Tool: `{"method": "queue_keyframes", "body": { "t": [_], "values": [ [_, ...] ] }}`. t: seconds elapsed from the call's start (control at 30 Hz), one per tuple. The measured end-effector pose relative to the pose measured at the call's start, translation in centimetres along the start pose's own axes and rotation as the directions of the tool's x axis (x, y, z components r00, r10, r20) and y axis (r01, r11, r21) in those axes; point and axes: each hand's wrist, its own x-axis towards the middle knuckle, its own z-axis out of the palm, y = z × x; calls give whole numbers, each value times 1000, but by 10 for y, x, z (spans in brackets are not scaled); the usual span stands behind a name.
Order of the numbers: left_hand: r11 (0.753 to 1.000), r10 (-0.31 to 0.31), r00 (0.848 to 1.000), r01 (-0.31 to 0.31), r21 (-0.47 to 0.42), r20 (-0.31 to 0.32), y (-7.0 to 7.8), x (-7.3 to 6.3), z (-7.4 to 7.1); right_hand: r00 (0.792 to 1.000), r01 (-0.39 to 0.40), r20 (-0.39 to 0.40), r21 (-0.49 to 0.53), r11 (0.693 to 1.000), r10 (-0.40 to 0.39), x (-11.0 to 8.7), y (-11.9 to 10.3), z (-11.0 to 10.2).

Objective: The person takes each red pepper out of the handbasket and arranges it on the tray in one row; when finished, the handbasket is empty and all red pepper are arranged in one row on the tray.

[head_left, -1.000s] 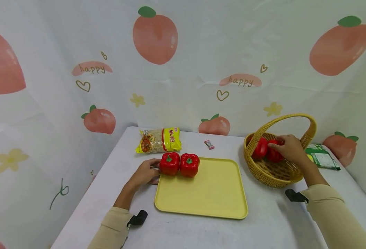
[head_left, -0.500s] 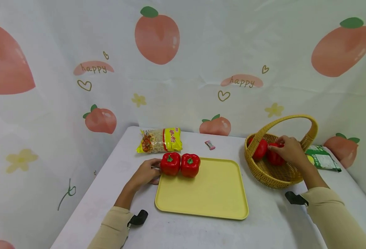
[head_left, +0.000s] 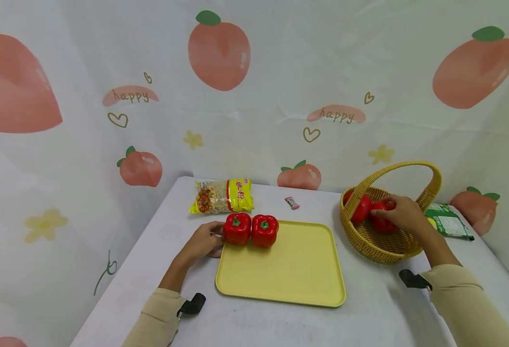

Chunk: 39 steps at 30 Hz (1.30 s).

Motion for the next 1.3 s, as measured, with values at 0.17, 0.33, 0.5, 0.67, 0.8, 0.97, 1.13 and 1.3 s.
{"method": "queue_keyframes", "body": {
  "t": [0.17,0.33,0.5,0.67,0.8,0.97,1.13,1.3],
  "values": [
    [1000,6,1000,-6,0,8,1,-2,0,1000,-9,10,4,1000,9,-3,1,0],
    [1000,1,1000,-1,-2,6,2,-3,1,1000,0,-5,-2,1000,0,-9,1,-1],
    [1000,-7,1000,7,0,0,1,-2,1,999,18,-34,-17,1000,-19,-17,1,-1],
    [1000,-12,1000,12,-5,-9,0,0,1,995,44,-85,-27,999,-46,-26,1,-1],
    [1000,-5,1000,5,-10,-6,-1,0,1,983,83,-162,-19,996,-85,-35,2,-1],
    [1000,-2,1000,2,-8,-7,-2,1,1,964,110,-243,-5,994,-108,-50,-1,-2],
    [1000,-4,1000,4,0,-8,-1,1,1,951,122,-290,25,992,-110,-66,-6,-3],
    [1000,-3,1000,3,-7,-13,-2,2,0,941,144,-319,74,987,-114,-79,-12,-3]
  ]
}}
